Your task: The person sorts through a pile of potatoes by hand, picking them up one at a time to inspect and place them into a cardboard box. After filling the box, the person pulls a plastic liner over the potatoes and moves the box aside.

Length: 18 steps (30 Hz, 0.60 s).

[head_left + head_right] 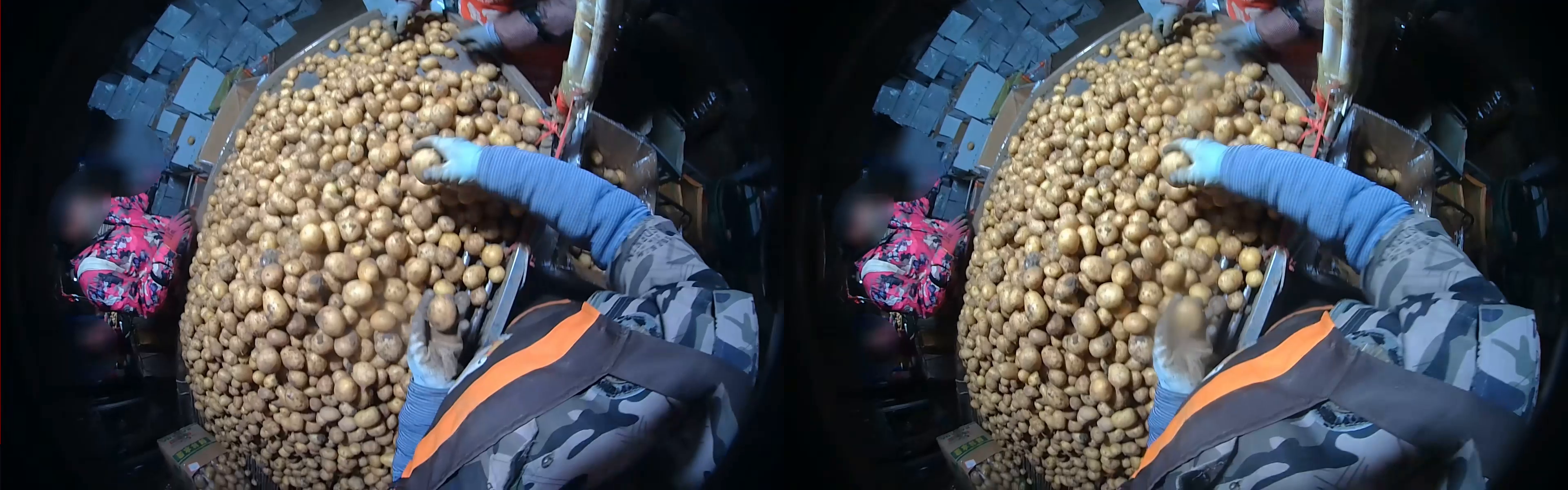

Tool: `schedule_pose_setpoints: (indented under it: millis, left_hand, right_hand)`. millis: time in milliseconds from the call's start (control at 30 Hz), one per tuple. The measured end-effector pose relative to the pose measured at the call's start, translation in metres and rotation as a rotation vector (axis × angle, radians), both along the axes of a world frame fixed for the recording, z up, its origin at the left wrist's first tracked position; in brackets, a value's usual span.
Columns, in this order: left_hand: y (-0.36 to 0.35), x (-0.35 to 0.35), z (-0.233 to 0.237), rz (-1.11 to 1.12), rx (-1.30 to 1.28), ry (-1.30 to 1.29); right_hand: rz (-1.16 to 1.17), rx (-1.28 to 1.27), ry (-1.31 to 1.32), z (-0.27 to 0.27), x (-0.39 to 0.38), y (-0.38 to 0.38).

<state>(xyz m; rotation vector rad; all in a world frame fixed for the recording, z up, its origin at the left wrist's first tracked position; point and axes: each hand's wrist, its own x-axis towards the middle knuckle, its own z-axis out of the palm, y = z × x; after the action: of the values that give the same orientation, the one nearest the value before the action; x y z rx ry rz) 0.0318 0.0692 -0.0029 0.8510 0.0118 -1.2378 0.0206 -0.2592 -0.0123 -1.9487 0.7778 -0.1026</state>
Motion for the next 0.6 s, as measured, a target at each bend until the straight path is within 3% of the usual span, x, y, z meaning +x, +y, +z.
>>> schedule_pose_setpoints:
  millis: [33, 67, 100, 133, 167, 233, 267, 333, 400, 467, 533, 600]
  left_hand:
    - [0.003, 0.002, -0.011, -0.011, -0.011, -0.044]
    - [-0.006, 0.002, -0.003, 0.019, -0.027, 0.094]
    - [-0.008, 0.001, -0.004, 0.041, -0.057, 0.148]
    - [-0.010, 0.000, -0.006, 0.062, -0.088, 0.201]
    - [-0.012, -0.002, -0.008, 0.083, -0.118, 0.254]
    - [-0.014, -0.004, -0.014, 0.075, -0.049, 0.189]
    - [-0.015, -0.004, -0.017, 0.070, -0.017, 0.154]
    - [-0.015, -0.001, -0.019, -0.016, 0.031, 0.073]
    - [-0.019, 0.000, -0.021, -0.125, 0.095, -0.030]
    - [-0.019, -0.004, -0.037, -0.192, 0.109, -0.234]
    - [-0.035, -0.019, -0.028, -0.212, 0.183, -0.446]
    - [-0.044, -0.016, -0.027, -0.373, 0.167, -1.329]
  right_hand:
    - [-0.021, 0.364, -0.331, -0.016, -0.010, 0.010]
    - [-0.015, 0.767, -0.628, -0.015, -0.018, 0.024]
    - [0.030, 1.080, -0.539, -0.007, -0.047, 0.039]
    - [0.044, 1.121, -0.551, -0.011, -0.063, 0.060]
    - [-0.115, 1.250, -0.446, -0.010, -0.078, 0.081]
    - [-0.136, 1.437, -0.431, -0.026, -0.095, 0.108]
    - [-0.142, 1.661, -0.428, -0.045, -0.101, 0.116]
    - [-0.147, 1.894, -0.554, -0.058, -0.108, 0.130]
    - [0.163, 2.045, -0.615, -0.078, -0.114, 0.132]
    - [0.137, 1.849, -0.479, -0.091, -0.126, 0.133]
    - [-0.063, 1.750, -0.450, -0.089, -0.131, 0.148]
    - [-0.256, 1.645, -0.415, -0.080, -0.129, 0.170]
